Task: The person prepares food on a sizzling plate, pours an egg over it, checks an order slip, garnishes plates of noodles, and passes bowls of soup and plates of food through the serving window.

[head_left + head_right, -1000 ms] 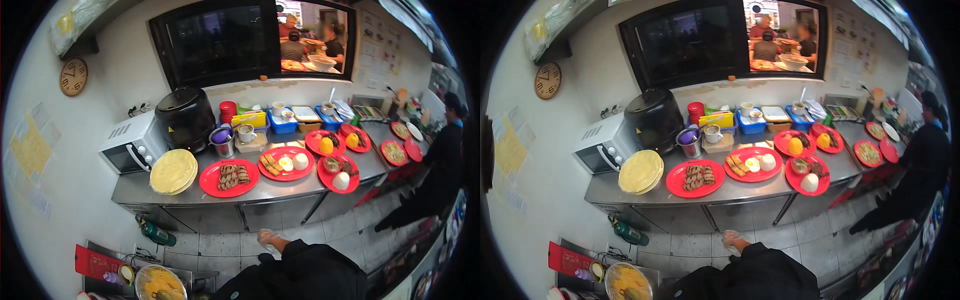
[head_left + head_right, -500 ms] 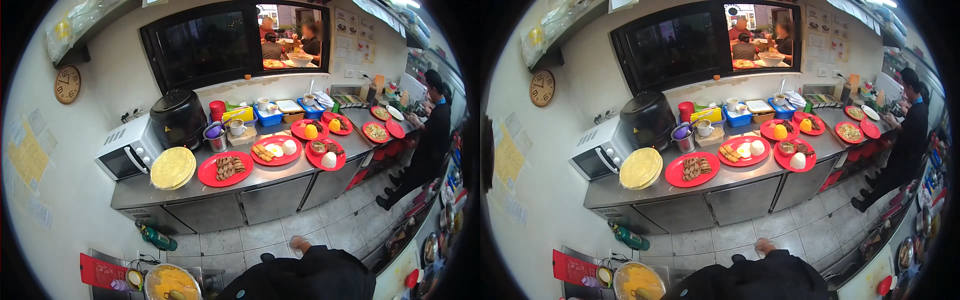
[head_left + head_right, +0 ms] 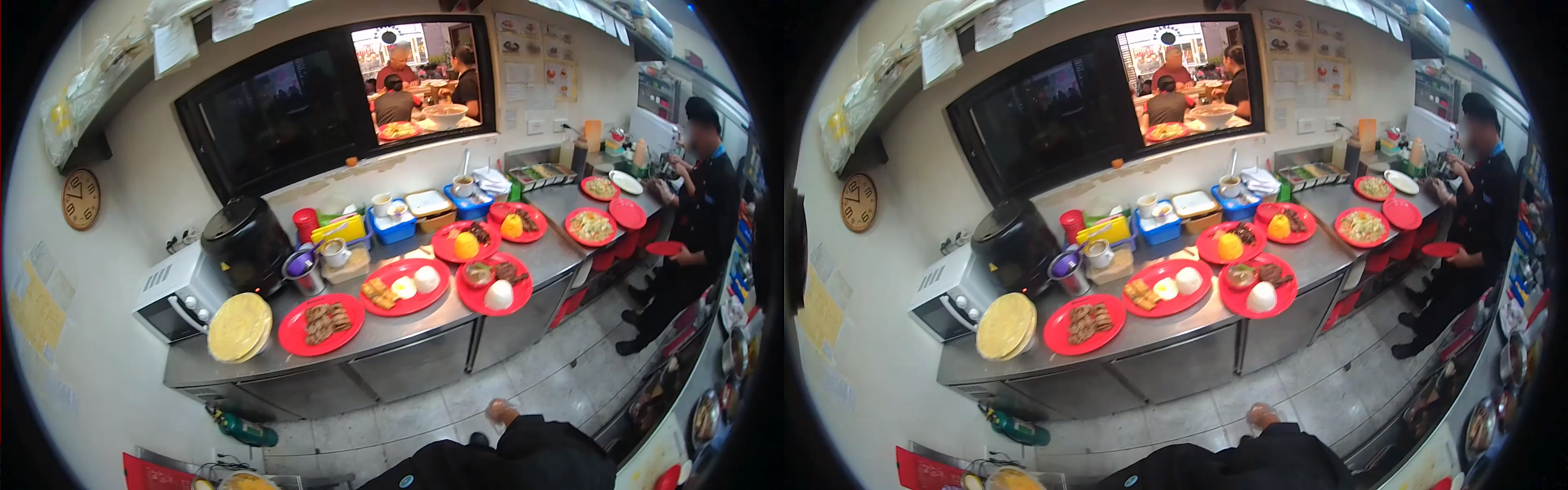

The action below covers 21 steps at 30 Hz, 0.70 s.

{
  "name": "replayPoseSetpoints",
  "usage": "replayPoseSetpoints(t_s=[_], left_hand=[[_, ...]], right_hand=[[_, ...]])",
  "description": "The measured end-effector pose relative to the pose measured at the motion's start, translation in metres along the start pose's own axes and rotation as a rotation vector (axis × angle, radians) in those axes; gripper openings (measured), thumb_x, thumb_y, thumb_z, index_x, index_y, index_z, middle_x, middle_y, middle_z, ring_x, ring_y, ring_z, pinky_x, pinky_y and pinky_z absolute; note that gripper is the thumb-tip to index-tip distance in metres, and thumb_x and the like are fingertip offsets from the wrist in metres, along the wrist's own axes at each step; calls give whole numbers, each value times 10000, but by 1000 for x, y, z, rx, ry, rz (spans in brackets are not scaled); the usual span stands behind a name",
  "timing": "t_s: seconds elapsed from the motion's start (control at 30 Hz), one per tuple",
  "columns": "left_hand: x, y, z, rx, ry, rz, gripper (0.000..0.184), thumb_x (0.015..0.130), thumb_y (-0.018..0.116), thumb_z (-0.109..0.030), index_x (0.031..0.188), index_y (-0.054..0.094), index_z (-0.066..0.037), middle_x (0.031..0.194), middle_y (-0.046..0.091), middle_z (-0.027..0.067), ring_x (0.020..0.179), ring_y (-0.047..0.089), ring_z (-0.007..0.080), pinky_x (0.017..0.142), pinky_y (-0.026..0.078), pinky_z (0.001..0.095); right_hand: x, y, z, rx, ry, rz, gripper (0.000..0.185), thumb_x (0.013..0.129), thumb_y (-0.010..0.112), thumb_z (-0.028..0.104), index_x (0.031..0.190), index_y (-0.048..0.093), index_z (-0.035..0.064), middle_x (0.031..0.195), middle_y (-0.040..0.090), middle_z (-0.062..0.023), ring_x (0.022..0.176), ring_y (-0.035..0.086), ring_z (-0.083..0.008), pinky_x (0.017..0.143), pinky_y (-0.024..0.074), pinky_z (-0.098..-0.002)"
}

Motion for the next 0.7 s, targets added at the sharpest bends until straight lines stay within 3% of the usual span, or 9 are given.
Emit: replayPoseSetpoints(t_s=[0.17, 0.23, 0.27, 0.37, 0.4, 0.47, 0.53, 0.63, 0.7], left_hand=[[-34, 35, 64, 528, 8, -87, 325, 779, 544, -180, 1056, 490, -19, 1014, 551, 108, 918, 533, 235, 760, 422, 370], [-48, 50, 82, 737, 4, -107, 357, 773, 554, -188, 1075, 479, -11, 1021, 549, 112, 926, 535, 236, 769, 428, 373], [-55, 58, 92, 751, 0, -105, 376, 773, 556, -192, 1090, 473, -7, 1033, 547, 115, 937, 534, 237, 779, 430, 373], [-71, 75, 121, 746, -44, -98, 432, 773, 561, -202, 1136, 453, 6, 1069, 542, 122, 970, 533, 241, 812, 436, 371], [-74, 75, 131, 721, -76, -88, 451, 773, 562, -206, 1152, 447, 10, 1081, 541, 124, 981, 532, 242, 823, 438, 370], [-89, 78, 169, 638, -187, -63, 488, 773, 566, -213, 1183, 434, 18, 1105, 537, 129, 1003, 531, 244, 844, 442, 369], [-143, 124, 242, 578, -376, -55, 525, 758, 564, -196, 1208, 418, 30, 1143, 525, 142, 1061, 507, 253, 883, 431, 381], [-223, 176, 355, 420, -713, -6, 578, 690, 524, -123, 1238, 398, 10, 1229, 470, 157, 1106, 480, 281, 958, 382, 425], [-276, 202, 419, 320, -837, 85, 536, 685, 510, -87, 1202, 431, 31, 1145, 531, 139, 1050, 527, 256, 909, 432, 385]], right_hand=[[-56, -28, -115, 93, 156, 13, 216, 748, 496, 199, 804, 680, 100, 836, 660, -83, 797, 628, -270, 730, 488, -378], [-70, -47, -161, 307, 404, -25, 219, 751, 516, 204, 823, 680, 79, 938, 649, -101, 909, 604, -292, 795, 471, -381], [-79, -59, -179, 312, 328, 138, 328, 763, 537, 251, 1009, 635, 59, 1118, 581, -155, 1062, 536, -309, 874, 434, -383], [-87, -116, -205, 414, 78, 421, 517, 749, 591, 308, 1192, 519, 52, 1231, 496, -193, 1144, 472, -317, 921, 400, -385], [-59, -89, -226, 449, 24, 418, 630, 749, 621, 333, 1281, 424, 60, 1240, 492, -186, 1133, 481, -306, 936, 386, -385], [-64, -199, -212, 491, -263, 236, 517, 818, 541, 303, 1264, 437, 63, 1257, 484, -156, 1144, 473, -291, 975, 353, -368], [-59, -288, -200, 772, -314, -33, 469, 840, 529, 305, 1232, 471, 55, 1245, 494, -156, 1115, 494, -297, 953, 375, -360], [-70, -451, -161, 1025, -321, -131, 449, 885, 499, 237, 1274, 405, 33, 1223, 519, -127, 1058, 539, -248, 881, 432, -321], [-77, -503, -139, 1543, -522, -197, 473, 908, 473, 237, 1301, 350, 5, 1205, 527, -127, 1056, 538, -222, 875, 440, -322]])
Point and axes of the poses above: each hand's wrist, its own x-axis towards the middle knuckle, its own y-axis out of the palm, z = x × y, the point moved 3 cm from there along x, towards the middle knuckle
